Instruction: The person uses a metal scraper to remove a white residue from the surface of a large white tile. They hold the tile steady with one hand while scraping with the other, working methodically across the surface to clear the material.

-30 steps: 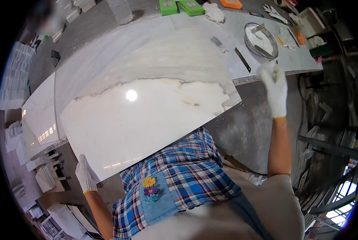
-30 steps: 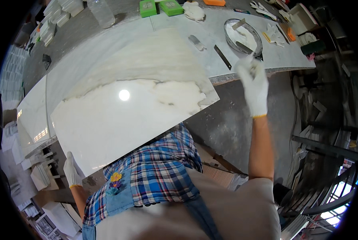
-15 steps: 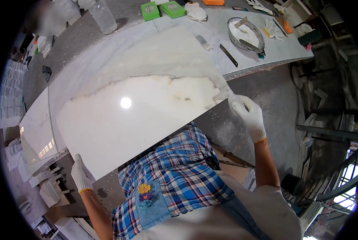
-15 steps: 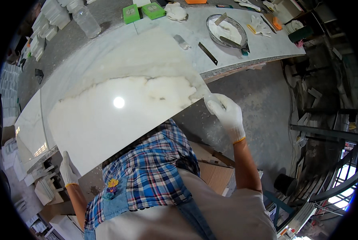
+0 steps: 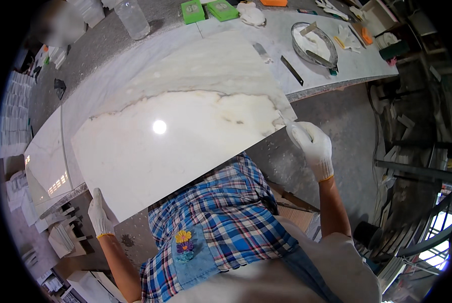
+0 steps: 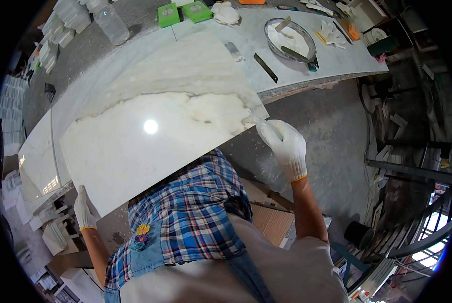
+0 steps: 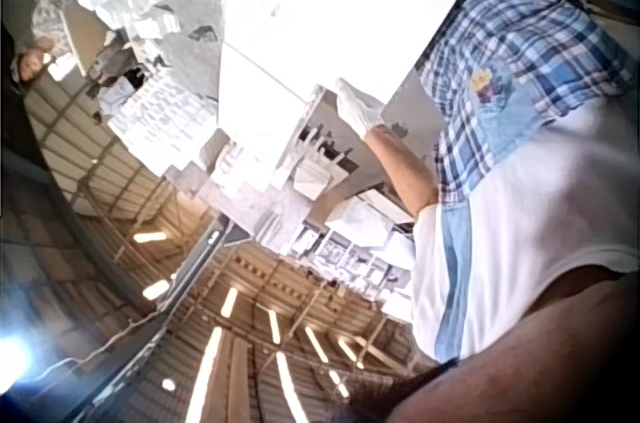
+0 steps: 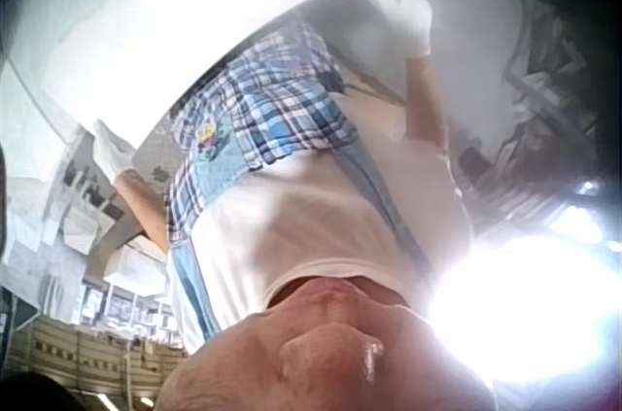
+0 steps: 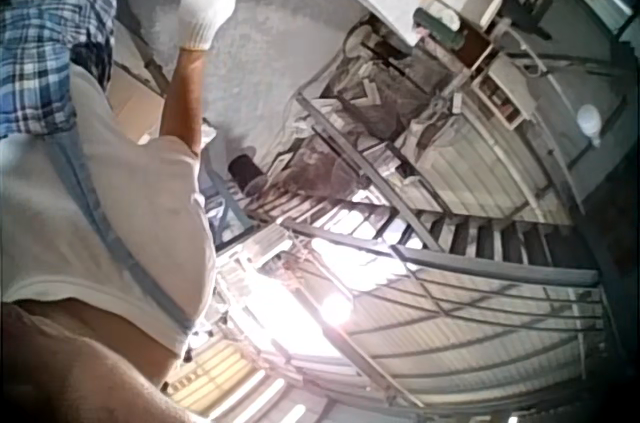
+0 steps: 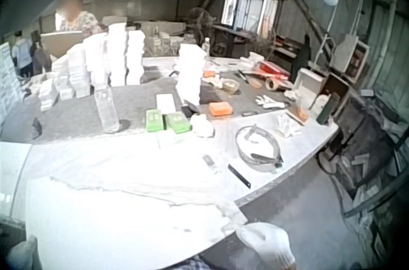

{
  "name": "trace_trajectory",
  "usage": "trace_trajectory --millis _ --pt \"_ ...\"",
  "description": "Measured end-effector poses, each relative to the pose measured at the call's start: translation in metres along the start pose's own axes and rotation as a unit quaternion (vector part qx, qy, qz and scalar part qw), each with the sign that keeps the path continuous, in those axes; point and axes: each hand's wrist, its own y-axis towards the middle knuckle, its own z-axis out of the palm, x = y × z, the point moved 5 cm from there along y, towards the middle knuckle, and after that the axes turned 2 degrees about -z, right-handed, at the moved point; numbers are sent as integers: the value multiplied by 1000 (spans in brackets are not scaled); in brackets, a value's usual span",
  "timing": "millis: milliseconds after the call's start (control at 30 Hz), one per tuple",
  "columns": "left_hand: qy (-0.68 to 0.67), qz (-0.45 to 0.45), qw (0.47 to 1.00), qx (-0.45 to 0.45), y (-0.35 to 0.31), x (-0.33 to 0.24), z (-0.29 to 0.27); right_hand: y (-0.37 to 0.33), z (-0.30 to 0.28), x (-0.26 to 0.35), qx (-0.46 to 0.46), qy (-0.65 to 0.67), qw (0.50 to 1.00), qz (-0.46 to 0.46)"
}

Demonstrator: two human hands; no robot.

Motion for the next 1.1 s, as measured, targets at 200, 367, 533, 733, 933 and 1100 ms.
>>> trace_trajectory --millis 200,367,533,733,933,1100 --pt "17 -7 1000 -18 -3 -1 0 0 2 -3 -5 -12 1000 -12" --pt "13 -8 1000 -14 -2 1 -1 -1 2 -1 -8 -11 1000 -24" --pt "10 1 1000 -6 -1 2 -1 -1 1 5 -9 -14 1000 -15" --pt "5 -8 1000 -12 0 4 -2 -1 0 9 -8 -28 999 -21" --pt "24 -8 1000 -7 -4 0 0 -1 1 4 -9 -37 999 -24" --pt "15 2 1000 3 -6 -2 4 -5 0 19 -9 -13 999 -45"
